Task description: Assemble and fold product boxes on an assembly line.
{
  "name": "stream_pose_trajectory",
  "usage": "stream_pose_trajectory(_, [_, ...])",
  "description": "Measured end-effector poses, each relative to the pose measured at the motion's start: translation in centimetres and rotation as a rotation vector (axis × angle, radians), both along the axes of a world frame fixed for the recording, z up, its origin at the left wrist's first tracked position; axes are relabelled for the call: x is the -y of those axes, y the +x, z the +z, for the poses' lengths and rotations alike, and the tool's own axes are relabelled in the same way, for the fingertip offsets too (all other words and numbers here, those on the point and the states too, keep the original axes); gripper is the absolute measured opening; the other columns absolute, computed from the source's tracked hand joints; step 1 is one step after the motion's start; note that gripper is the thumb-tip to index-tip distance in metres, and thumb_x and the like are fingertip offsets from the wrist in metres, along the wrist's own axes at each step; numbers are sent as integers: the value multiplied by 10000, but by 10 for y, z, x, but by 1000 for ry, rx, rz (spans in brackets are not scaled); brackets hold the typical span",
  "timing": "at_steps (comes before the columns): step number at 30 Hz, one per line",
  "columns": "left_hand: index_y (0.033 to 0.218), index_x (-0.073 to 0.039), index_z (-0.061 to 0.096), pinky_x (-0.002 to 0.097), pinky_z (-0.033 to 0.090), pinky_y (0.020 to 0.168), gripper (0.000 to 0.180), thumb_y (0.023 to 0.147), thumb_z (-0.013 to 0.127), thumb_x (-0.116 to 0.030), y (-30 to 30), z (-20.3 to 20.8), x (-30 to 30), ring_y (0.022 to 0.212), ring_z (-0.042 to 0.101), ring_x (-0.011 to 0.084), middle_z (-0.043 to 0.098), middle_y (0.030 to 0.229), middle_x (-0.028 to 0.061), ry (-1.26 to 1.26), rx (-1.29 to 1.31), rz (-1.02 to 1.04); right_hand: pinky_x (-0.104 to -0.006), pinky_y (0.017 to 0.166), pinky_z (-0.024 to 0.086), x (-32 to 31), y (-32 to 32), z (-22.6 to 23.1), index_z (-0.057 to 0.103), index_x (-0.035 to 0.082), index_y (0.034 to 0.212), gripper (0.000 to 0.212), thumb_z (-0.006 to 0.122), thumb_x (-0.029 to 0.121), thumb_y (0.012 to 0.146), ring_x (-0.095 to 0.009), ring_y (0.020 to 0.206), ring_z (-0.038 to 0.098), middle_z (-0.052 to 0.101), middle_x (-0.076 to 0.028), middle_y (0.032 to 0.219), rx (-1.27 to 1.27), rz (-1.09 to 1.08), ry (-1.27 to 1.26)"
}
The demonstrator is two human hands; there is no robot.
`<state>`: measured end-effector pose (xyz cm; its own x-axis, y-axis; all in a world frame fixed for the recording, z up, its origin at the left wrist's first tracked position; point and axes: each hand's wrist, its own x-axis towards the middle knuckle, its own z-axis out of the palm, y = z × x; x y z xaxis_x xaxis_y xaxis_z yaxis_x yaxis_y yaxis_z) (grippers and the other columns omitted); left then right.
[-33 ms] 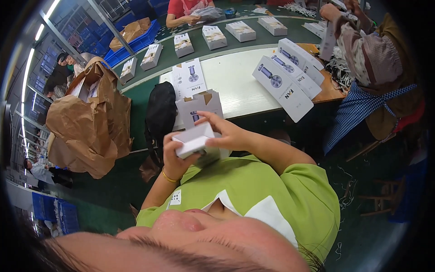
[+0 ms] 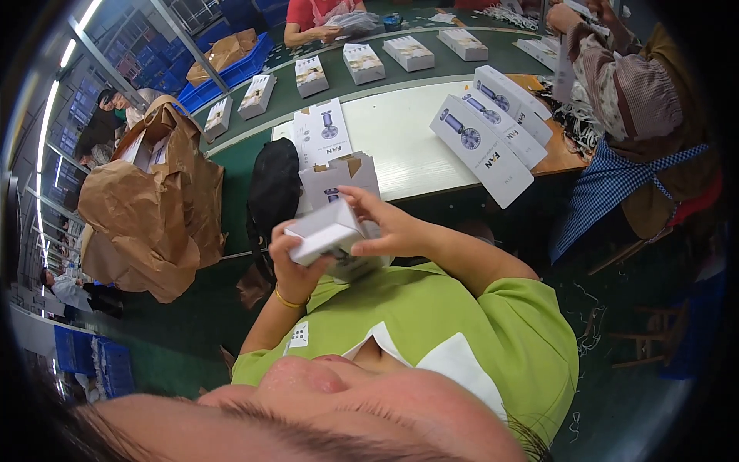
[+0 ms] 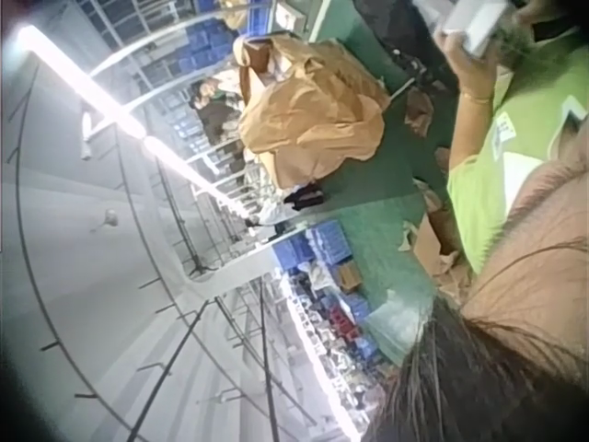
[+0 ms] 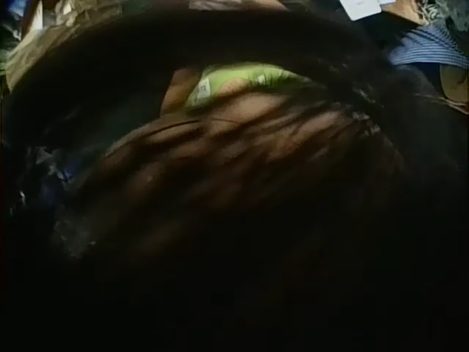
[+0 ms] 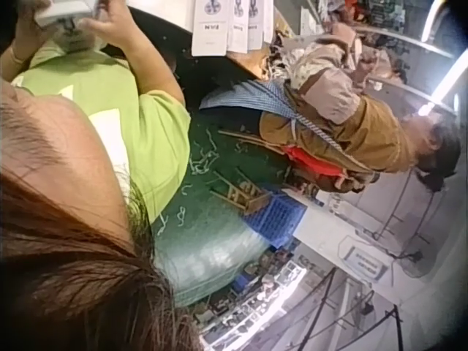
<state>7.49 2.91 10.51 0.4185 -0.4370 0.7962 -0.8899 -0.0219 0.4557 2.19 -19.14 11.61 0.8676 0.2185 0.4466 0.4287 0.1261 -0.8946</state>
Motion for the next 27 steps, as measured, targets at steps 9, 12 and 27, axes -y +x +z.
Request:
stream_pose_trajectory(9, [1449, -42, 180, 448, 250, 1090, 816, 837, 676, -257, 30, -34, 20, 1337, 268, 352, 204, 1469, 225, 86, -327, 97, -291, 888, 451, 148, 13, 72, 511, 5, 1300, 533, 617, 107, 788, -159, 977, 575, 605, -72, 1160, -151, -652, -417])
stream_pose_trajectory(12, [1447, -15, 174, 457, 224, 1093, 850, 815, 689, -254, 35, -53, 22, 1341, 236, 387, 206, 1459, 259, 278, -275, 302, -264, 896, 441, 211, 24, 104, 509, -17, 1293, 528, 565, 159, 799, -175, 1019, 582, 617, -109, 1139, -181, -937, -727])
stream_pose_trajectory(27, [1447, -5, 188, 424, 218, 1106, 833, 805, 682, -198, 46, -101, 25, 1342, 244, 381, 221, 1460, 243, 232, -472, 286, -425, 1116, 239, 17, 16, -28, 37, 17, 1473, 935, 657, 302, 832, -465, 1341, 262, 170, -370, 1441, -94, -471, -999])
